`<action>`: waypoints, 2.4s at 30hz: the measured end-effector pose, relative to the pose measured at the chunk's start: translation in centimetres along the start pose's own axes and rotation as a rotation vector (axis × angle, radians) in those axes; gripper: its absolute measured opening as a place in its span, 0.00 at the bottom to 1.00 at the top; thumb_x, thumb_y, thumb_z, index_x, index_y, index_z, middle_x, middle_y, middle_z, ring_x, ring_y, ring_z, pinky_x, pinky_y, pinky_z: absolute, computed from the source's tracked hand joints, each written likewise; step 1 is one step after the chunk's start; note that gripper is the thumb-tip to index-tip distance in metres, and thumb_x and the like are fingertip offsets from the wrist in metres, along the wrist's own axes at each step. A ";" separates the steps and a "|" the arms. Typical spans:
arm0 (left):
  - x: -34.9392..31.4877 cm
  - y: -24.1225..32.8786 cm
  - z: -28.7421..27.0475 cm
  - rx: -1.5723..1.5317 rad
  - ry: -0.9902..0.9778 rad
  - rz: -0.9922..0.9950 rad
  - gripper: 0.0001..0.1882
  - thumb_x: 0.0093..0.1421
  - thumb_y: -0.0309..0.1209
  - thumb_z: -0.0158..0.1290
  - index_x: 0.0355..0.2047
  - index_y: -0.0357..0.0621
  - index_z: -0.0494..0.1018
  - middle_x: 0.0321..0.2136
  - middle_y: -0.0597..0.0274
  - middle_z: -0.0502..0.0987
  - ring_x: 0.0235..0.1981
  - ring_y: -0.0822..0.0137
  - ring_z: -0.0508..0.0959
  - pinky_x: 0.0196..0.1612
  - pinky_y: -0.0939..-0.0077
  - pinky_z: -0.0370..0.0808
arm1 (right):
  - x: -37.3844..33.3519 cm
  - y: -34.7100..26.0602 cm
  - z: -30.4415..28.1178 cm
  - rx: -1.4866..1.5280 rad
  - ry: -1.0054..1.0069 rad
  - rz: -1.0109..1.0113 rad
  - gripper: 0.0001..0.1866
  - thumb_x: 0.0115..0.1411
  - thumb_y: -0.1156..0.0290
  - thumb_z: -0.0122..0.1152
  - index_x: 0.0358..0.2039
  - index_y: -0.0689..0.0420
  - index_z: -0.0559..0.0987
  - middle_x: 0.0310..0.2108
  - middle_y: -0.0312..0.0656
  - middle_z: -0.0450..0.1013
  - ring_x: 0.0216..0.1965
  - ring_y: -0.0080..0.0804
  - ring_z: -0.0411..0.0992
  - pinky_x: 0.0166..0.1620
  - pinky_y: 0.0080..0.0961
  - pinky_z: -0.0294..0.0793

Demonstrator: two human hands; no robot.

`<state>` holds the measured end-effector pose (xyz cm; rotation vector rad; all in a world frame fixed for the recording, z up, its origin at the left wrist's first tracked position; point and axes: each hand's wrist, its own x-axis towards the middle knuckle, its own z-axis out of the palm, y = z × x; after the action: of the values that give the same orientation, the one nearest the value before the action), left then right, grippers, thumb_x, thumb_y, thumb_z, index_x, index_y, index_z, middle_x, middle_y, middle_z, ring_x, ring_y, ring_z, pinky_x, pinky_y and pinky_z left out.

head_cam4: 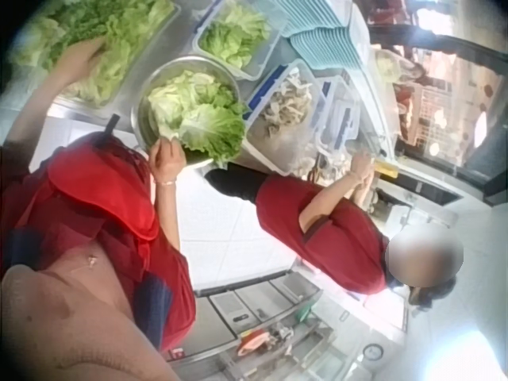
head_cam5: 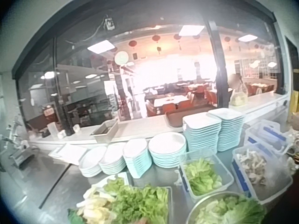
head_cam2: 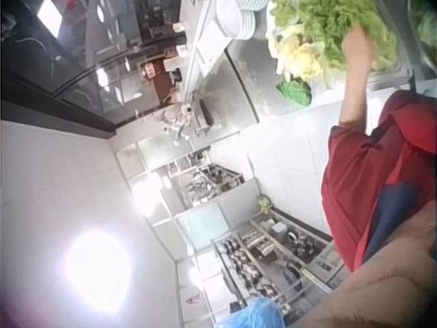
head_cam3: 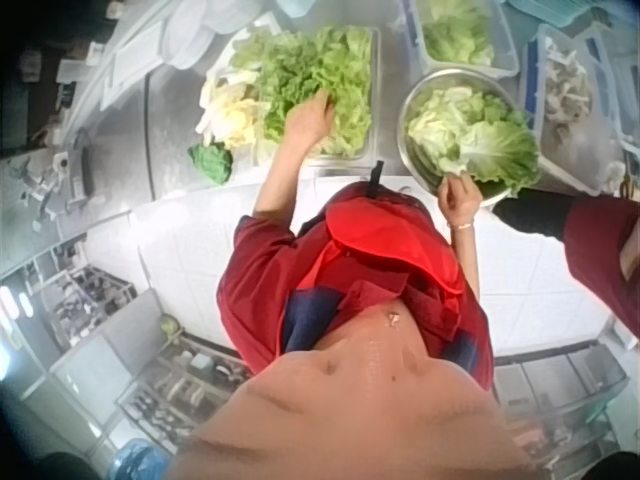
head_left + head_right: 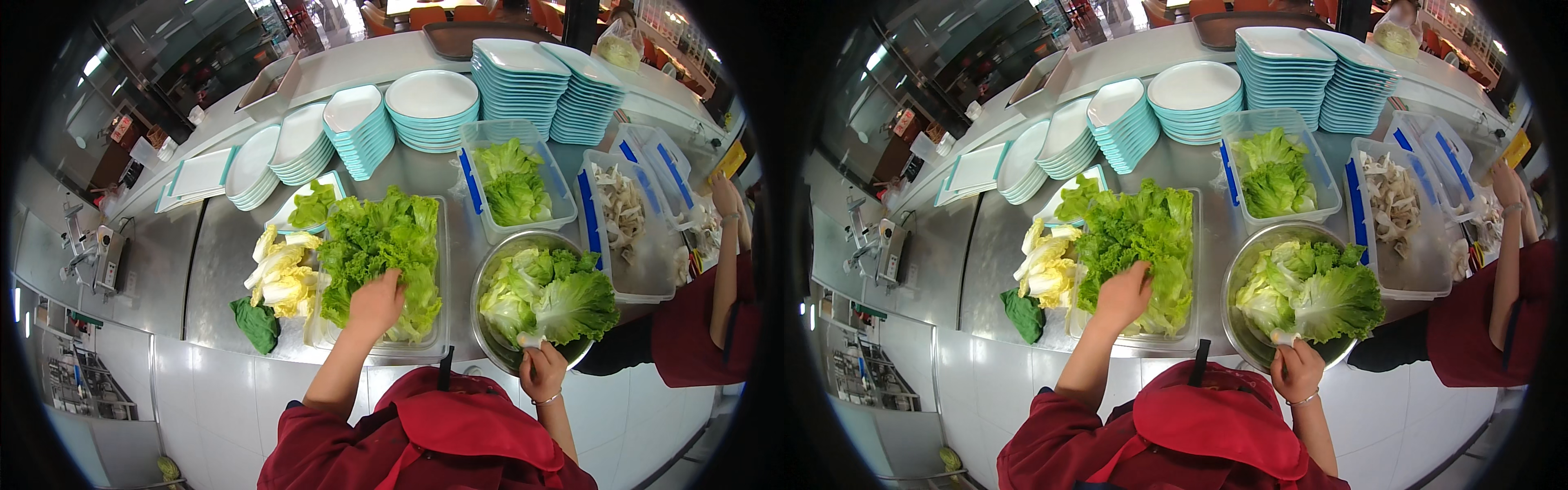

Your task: The person sorts lettuce and Napa cabbage by hand, picking individual leaves from a metal tray and a plastic container and placing them into a stainless steel bowl.

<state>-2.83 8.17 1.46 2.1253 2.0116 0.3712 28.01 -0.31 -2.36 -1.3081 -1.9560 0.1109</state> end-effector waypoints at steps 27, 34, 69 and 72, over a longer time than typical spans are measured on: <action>10.1 -1.5 1.4 -0.024 -0.195 0.062 0.20 0.54 0.41 0.50 0.41 0.39 0.69 0.37 0.48 0.73 0.40 0.51 0.72 0.42 0.62 0.69 | -0.2 0.0 0.1 -0.014 0.037 -0.006 0.08 0.38 0.80 0.57 0.23 0.59 0.73 0.22 0.44 0.67 0.18 0.40 0.66 0.21 0.29 0.66; 11.3 -2.1 1.6 -0.024 -0.595 0.256 0.18 0.56 0.40 0.47 0.40 0.40 0.68 0.37 0.47 0.73 0.39 0.50 0.72 0.41 0.62 0.69 | -0.3 0.0 0.1 -0.034 0.041 -0.004 0.08 0.38 0.80 0.57 0.23 0.59 0.73 0.22 0.44 0.67 0.18 0.40 0.66 0.21 0.29 0.66; 14.6 -5.6 -0.8 -0.150 0.190 0.248 0.19 0.55 0.31 0.47 0.47 0.40 0.66 0.49 0.46 0.65 0.52 0.49 0.64 0.53 0.62 0.62 | -0.1 -0.2 0.0 -0.024 0.028 0.005 0.08 0.39 0.80 0.57 0.24 0.60 0.74 0.23 0.45 0.67 0.19 0.41 0.67 0.21 0.29 0.66; 16.1 -9.6 -1.0 -0.070 0.523 0.197 0.20 0.55 0.33 0.48 0.48 0.40 0.65 0.50 0.45 0.64 0.53 0.49 0.63 0.54 0.63 0.61 | -0.2 -0.2 0.1 -0.029 0.032 0.004 0.07 0.38 0.80 0.57 0.23 0.60 0.74 0.23 0.44 0.67 0.19 0.41 0.67 0.22 0.29 0.66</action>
<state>-11.51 24.75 0.28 2.3675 1.9830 1.1135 27.82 -0.52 -2.45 -1.3250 -1.9348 0.0632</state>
